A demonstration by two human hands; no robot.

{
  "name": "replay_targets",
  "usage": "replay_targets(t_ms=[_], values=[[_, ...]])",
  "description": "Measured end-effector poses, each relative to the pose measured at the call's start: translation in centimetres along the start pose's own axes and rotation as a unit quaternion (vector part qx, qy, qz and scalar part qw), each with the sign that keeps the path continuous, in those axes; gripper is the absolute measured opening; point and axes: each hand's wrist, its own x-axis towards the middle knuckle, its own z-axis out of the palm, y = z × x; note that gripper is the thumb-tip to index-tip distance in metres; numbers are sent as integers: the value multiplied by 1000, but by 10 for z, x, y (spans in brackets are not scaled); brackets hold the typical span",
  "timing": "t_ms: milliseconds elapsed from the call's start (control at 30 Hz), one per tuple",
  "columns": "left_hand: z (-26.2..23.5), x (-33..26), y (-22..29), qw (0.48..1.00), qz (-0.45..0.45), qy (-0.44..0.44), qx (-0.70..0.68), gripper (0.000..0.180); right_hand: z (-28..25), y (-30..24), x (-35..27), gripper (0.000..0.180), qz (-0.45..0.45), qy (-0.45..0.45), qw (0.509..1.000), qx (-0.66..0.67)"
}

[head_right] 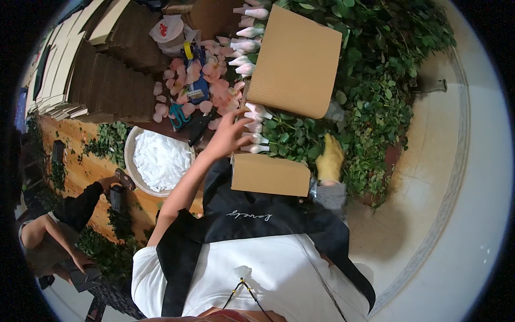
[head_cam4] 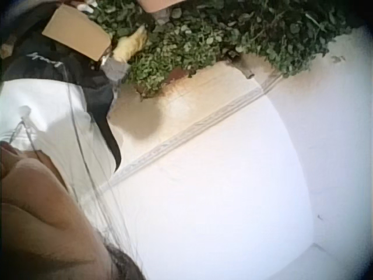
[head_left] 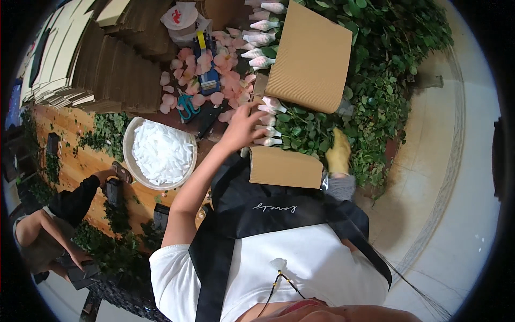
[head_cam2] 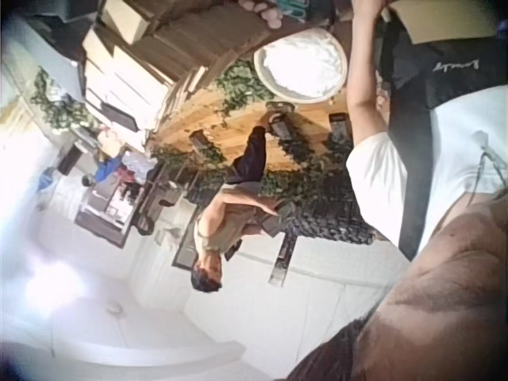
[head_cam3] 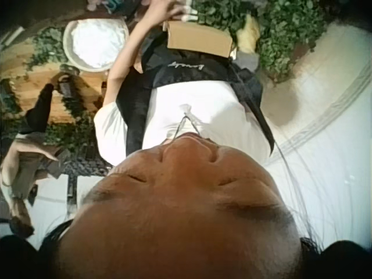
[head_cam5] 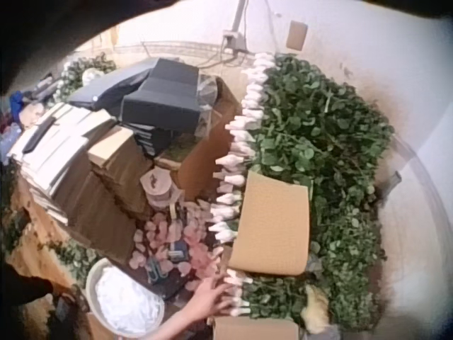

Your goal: The person picks up individual pink roses from a large pile, places them into small cardboard boxes, and adds white protective sleeves to the flowers.

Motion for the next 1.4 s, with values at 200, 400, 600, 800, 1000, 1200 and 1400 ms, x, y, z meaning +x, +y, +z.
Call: replay_targets(t_ms=[200,400,600,800,1000,1200,1400], values=[[-18,-23,-3,967,-244,12,-78,25,-141,-143,16,63,-259,-220,874,347],[-14,15,29,911,-222,-319,137,43,-7,-166,59,31,-343,-375,848,-151],[3,-2,4,960,-168,-223,-27,41,-8,-151,49,29,-371,-337,855,-130],[-28,-37,-30,789,-353,155,-477,19,21,-150,50,23,-305,-398,827,-252],[-45,-38,-18,944,-260,38,-197,22,-51,-169,62,23,-276,-328,902,45],[3,2,6,992,-56,-74,83,28,3,-164,65,24,-292,-368,852,-230],[6,-25,-17,967,-108,55,-224,15,39,-156,59,15,-255,-338,847,-322]])
